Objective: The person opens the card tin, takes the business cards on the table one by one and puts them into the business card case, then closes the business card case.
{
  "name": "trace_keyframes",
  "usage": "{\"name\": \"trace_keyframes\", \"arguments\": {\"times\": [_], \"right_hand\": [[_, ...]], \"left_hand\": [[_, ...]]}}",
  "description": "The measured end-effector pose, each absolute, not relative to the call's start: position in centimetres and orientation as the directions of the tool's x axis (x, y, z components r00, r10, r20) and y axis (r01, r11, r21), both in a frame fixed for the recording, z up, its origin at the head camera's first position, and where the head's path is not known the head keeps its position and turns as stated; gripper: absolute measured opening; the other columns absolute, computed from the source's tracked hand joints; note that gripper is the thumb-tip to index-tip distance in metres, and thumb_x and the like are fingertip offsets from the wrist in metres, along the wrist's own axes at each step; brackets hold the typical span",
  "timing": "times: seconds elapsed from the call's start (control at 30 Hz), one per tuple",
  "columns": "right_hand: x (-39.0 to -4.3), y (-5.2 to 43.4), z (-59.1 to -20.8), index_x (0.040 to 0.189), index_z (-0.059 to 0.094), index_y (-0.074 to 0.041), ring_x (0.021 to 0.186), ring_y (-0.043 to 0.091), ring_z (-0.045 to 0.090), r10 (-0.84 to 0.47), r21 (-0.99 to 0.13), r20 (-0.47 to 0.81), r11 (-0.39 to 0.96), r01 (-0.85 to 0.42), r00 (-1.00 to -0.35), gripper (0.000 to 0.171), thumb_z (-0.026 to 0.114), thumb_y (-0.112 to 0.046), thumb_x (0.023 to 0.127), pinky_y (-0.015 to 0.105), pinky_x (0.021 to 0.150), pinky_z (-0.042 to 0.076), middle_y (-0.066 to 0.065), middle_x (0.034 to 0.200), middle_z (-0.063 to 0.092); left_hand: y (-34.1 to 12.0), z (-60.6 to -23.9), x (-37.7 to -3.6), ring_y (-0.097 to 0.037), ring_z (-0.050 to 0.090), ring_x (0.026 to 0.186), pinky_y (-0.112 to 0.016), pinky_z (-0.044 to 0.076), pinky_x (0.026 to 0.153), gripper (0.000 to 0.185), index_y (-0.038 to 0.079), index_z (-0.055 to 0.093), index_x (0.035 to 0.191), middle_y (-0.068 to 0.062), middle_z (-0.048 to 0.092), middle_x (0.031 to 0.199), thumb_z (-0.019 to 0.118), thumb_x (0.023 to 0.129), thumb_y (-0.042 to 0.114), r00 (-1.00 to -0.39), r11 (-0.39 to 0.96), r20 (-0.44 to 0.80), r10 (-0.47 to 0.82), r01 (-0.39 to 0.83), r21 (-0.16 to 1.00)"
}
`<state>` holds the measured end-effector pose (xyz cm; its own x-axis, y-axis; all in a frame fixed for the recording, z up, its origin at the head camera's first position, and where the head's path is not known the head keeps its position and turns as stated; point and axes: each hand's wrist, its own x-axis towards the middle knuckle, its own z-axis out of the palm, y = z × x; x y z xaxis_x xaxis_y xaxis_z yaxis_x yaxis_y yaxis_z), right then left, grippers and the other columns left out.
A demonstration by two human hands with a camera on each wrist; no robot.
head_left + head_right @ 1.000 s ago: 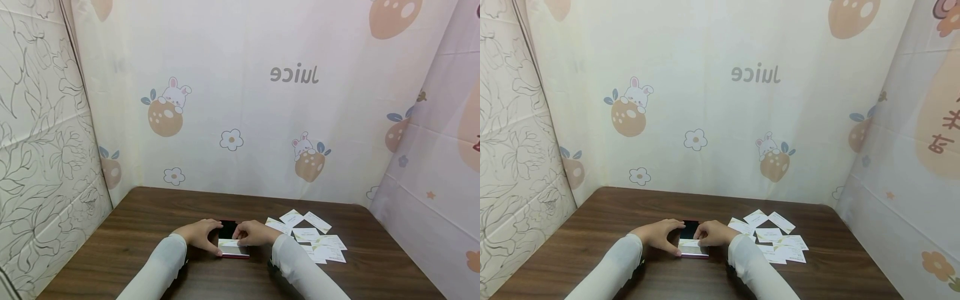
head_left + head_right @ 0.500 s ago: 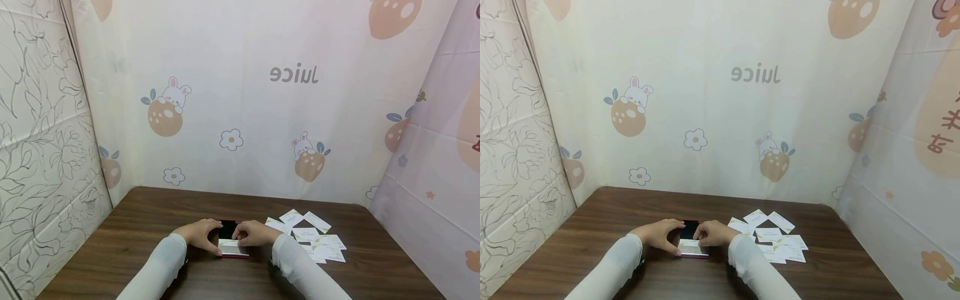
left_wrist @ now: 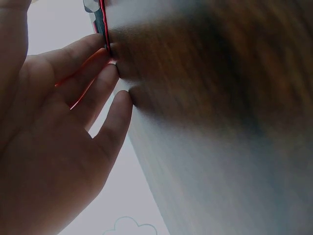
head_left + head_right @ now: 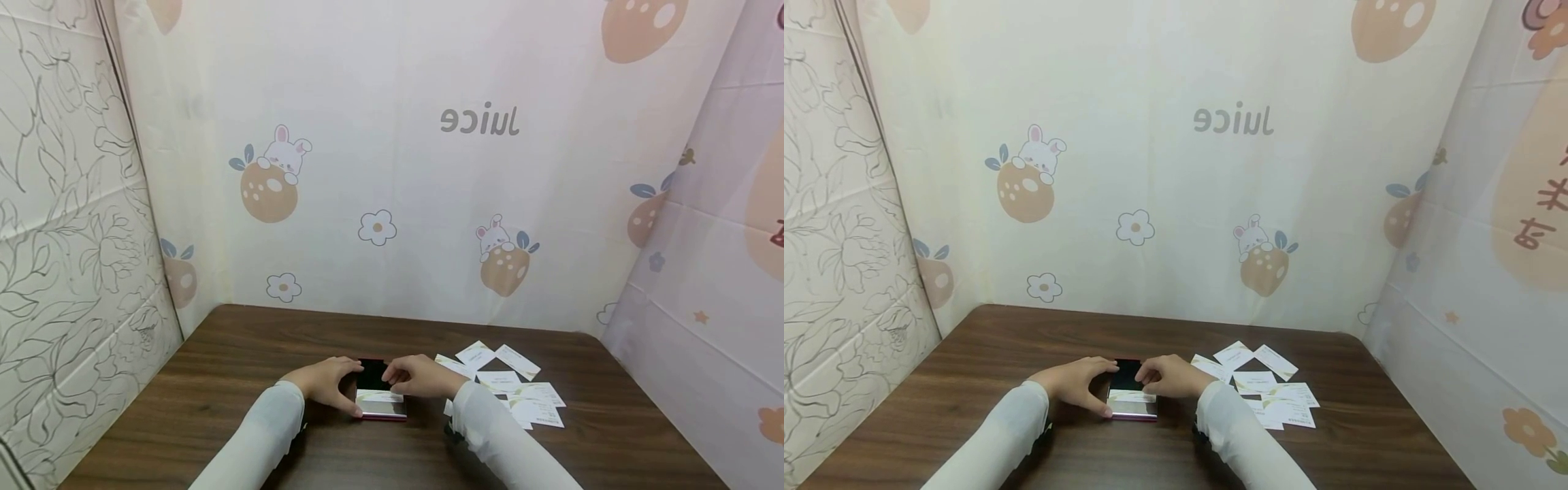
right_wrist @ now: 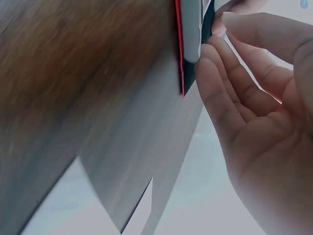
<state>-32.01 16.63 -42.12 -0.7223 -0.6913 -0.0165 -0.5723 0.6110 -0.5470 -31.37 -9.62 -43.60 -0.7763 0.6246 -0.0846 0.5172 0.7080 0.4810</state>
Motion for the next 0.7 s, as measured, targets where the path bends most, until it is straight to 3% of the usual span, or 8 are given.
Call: {"name": "trace_keyframes", "arguments": {"times": [0.33, 0.7], "right_hand": [[-32.4, 19.8, -41.9, 0.109, 0.071, -0.009, 0.091, 0.012, 0.063, -0.639, -0.530, 0.030, 0.642, -0.554, -0.769, 0.016, 0.071, -0.012, 0.094, 0.031, 0.081, 0.054, -0.005, 0.098, 0.068], [-32.7, 25.4, -41.1, 0.110, 0.068, -0.003, 0.076, 0.012, 0.057, -0.556, -0.515, 0.034, 0.702, -0.491, -0.831, 0.022, 0.073, -0.016, 0.093, 0.027, 0.065, 0.050, -0.005, 0.085, 0.063]], "left_hand": [[-9.7, -43.7, -31.4, -0.031, 0.040, 0.138, -0.053, 0.036, 0.110, 0.092, 0.009, 0.050, 0.146, -0.009, 0.046, 0.150, 0.084, 0.074, 0.055, -0.771, 0.704, -0.076, 0.632, 0.531, 0.471], [-9.8, -43.8, -31.4, -0.031, 0.039, 0.139, -0.053, 0.036, 0.110, 0.092, 0.011, 0.049, 0.147, -0.009, 0.045, 0.151, 0.084, 0.075, 0.055, -0.773, 0.708, -0.080, 0.629, 0.527, 0.470]]}}
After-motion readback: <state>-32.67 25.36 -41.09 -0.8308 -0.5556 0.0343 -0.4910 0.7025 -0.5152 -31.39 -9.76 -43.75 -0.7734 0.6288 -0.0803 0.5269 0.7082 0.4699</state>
